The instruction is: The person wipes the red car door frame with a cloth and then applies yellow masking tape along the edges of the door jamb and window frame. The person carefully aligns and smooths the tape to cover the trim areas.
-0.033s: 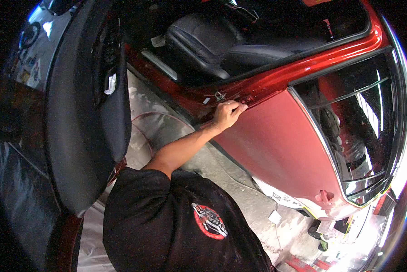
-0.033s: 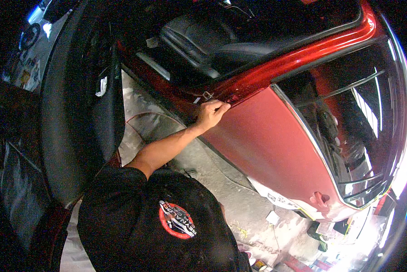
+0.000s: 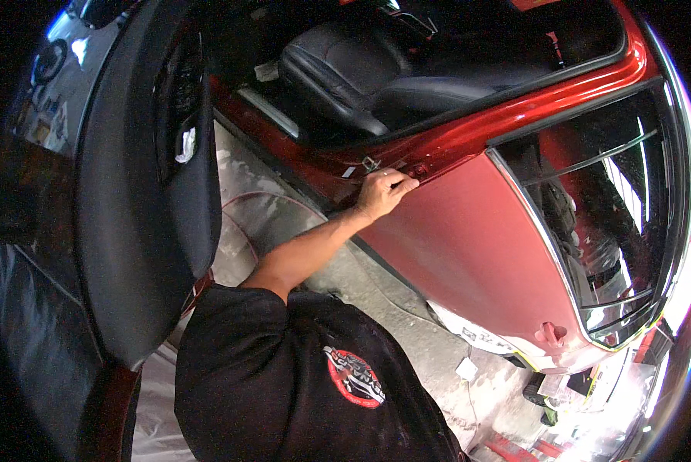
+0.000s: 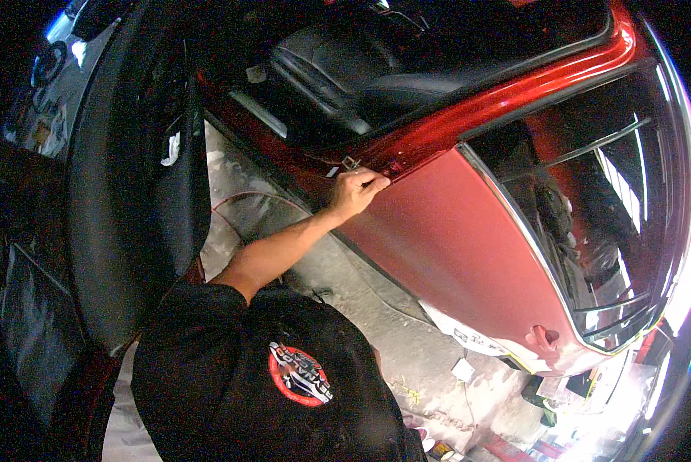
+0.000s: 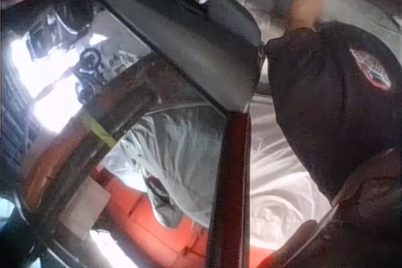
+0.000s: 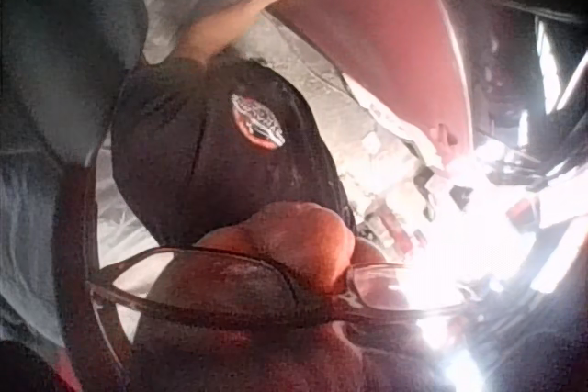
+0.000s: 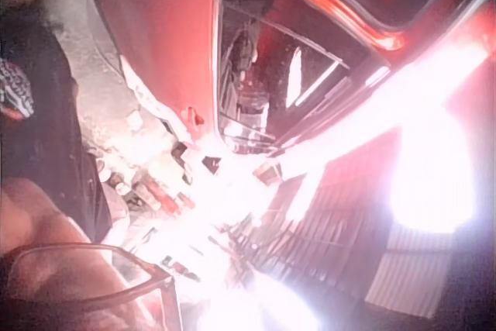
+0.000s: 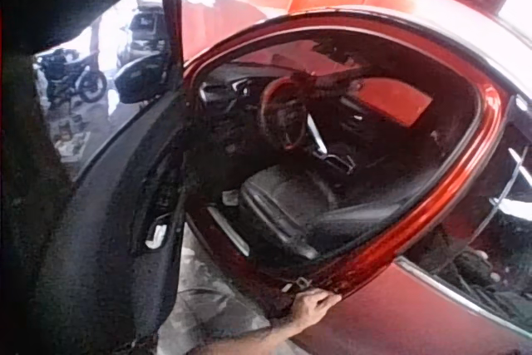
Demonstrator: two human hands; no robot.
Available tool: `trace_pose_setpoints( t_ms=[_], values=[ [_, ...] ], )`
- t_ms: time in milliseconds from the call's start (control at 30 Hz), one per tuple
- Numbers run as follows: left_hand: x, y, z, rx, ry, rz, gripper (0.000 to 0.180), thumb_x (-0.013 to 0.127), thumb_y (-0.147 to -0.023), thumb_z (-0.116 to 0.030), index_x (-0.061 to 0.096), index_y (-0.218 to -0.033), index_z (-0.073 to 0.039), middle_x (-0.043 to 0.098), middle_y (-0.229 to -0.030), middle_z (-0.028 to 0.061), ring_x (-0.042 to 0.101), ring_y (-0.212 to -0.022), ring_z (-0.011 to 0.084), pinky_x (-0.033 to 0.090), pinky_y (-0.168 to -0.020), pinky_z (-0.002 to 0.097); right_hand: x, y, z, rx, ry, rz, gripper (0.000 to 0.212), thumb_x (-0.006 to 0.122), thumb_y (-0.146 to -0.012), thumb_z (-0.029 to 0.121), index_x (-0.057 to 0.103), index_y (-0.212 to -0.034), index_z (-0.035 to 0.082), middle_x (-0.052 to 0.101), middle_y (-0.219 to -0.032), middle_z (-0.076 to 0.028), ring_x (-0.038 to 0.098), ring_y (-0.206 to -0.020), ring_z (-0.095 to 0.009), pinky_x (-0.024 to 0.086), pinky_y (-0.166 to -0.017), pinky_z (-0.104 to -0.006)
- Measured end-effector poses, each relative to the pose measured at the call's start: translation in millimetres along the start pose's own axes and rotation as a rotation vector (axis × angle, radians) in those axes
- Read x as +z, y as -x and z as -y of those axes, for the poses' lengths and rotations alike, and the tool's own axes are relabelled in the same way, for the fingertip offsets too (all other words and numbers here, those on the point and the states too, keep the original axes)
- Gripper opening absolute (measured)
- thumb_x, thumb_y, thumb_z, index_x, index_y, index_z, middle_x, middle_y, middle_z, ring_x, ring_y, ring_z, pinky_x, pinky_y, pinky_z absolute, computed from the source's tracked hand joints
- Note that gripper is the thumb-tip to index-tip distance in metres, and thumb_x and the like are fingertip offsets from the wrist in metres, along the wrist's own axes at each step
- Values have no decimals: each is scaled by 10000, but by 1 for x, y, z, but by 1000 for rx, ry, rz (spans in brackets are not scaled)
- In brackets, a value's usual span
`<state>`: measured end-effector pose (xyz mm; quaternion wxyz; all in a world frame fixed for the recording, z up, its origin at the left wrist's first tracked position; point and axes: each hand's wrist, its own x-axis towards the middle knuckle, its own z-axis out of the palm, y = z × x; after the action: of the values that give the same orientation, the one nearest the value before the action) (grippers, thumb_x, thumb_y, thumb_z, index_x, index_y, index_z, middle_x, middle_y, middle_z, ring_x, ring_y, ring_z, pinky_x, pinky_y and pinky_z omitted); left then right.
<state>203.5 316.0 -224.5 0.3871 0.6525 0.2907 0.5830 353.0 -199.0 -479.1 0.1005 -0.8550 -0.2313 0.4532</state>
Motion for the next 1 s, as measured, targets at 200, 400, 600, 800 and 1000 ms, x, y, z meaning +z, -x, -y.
trace_pose_setpoints(
  t_ms=[200, 400, 600, 800, 1000],
  values=[
    [-13, -44, -21, 315, -63, 91, 256, 757, -834, -263, 696, -736, -34, 685, -739, 116, 673, -706, 285, 530, -635, 385, 11, 2, 9, -26, 30, 3, 500, 675, -791, 333, 661, -1212, 65, 710, -1056, -207, 690, -968, -346, 543, -844, -434],
    [18, -73, -49, 255, 3, 127, 221, 735, -859, -236, 703, -761, -41, 685, -760, 134, 669, -707, 299, 524, -640, 399, 36, 27, 33, -60, 60, 1, 506, 681, -778, 329, 662, -1211, 69, 709, -1050, -211, 692, -963, -346, 545, -841, -435],
    [25, -83, -56, 83, -27, 140, 178, 680, -921, -158, 749, -1021, -27, 745, -969, 135, 713, -909, 210, 550, -814, 335, 27, 34, 108, 8, -24, -153, 628, 496, -749, 93, 510, -1371, 5, 723, -839, -201, 719, -656, -266, 574, -630, -391],
    [38, -50, -60, -12, -166, 116, 346, 603, -998, -300, 714, -993, 28, 733, -848, 114, 630, -737, 155, 505, -700, 322, 25, 122, 145, 278, -500, -121, 591, 503, -787, 92, 506, -1374, 19, 722, -846, -199, 719, -672, -305, 591, -688, -405],
    [-1, 13, -9, -337, -392, 205, 542, 469, -1021, -446, 642, -1191, 39, 679, -1129, 237, 666, -994, 349, 497, -861, 420, 110, 145, 47, 303, -330, -227, 492, 592, -779, 268, 658, -1234, 94, 694, -1107, -204, 653, -1054, -397, 512, -936, -468]
  ],
)
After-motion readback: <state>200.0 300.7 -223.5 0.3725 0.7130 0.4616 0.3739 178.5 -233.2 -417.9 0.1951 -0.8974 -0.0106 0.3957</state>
